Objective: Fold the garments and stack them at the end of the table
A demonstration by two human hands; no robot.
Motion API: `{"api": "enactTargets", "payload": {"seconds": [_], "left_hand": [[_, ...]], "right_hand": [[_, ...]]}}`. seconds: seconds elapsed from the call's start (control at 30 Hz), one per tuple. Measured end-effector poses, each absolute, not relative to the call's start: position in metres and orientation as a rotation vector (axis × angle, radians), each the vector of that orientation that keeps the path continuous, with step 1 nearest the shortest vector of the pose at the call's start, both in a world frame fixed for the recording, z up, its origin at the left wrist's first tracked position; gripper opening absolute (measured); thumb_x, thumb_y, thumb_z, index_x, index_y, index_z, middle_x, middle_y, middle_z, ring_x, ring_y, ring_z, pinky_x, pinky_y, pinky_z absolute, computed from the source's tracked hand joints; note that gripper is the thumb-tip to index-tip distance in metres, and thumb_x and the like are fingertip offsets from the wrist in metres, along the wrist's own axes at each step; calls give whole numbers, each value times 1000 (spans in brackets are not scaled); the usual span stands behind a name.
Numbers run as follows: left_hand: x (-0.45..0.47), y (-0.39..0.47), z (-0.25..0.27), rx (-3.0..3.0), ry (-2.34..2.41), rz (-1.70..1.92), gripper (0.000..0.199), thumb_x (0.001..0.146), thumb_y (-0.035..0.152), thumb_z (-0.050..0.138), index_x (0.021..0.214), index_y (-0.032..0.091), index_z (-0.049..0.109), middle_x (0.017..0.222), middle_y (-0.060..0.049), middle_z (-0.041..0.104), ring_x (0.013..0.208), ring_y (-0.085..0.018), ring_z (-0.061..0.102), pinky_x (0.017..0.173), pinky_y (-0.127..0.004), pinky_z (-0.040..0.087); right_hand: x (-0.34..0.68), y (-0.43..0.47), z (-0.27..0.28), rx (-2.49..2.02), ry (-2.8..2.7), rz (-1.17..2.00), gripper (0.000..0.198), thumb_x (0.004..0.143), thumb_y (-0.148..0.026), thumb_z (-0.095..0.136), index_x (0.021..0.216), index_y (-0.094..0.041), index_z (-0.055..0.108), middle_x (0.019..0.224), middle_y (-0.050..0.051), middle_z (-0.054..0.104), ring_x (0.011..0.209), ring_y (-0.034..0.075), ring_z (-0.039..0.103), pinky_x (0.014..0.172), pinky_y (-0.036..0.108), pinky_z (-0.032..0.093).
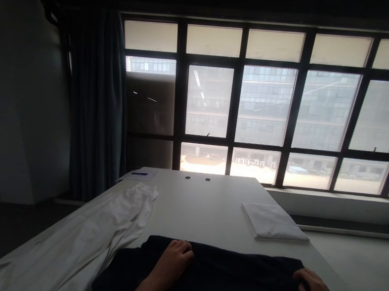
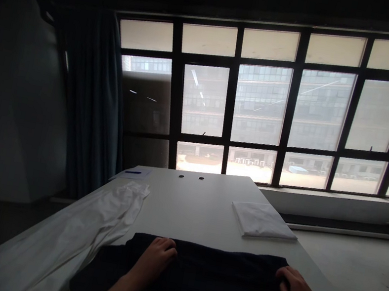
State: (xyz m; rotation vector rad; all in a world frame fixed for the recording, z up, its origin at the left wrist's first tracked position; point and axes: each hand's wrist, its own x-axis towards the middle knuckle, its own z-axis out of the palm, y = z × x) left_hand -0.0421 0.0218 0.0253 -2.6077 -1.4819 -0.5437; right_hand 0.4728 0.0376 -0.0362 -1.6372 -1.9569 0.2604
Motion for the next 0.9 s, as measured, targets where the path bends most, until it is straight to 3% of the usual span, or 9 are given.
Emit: {"api": "enactTargets", "payload": {"seconds": [0.27,0.4,0.6,0.77,0.9], "left_hand": [[-40,-5,45,-2808,-1290,-711,21,93,12,48,103,25,62,128,-4,64,125,-23,54,110,-42,37],[-39,-11,42,-2912,-1307,-579,23,87,12,53,104,26,61,138,-2,60,134,-24,48,118,-45,29],[-39,-8,41,-2954,-1309,-517,24,85,14,52,103,25,63,149,-3,52,144,-24,37,123,-53,13],[-36,-9,43,-2980,-1447,-568,23,97,21,43,109,25,63,146,-4,55,141,-23,42,122,-51,20],[-29,-11,44,-2958,-1441,-556,18,99,34,50,101,24,65,146,-6,55,143,-28,39,121,-56,20]], "right_hand": [[487,38,-37,-1644,-1880,214,27,80,-39,51,93,-27,71,107,6,72,101,28,67,91,36,50],[489,35,-37,-1635,-1981,266,21,77,-33,52,85,-27,71,111,5,71,104,27,66,90,35,51],[493,37,-37,-1657,-1932,211,24,77,-34,53,87,-27,74,123,5,69,115,29,62,102,41,46],[495,37,-38,-1698,-1969,267,22,74,-31,52,77,-26,74,126,4,67,121,30,59,106,42,43],[492,37,-35,-1722,-1989,169,31,85,-39,46,78,-25,72,129,7,64,121,30,57,103,43,42]]}}
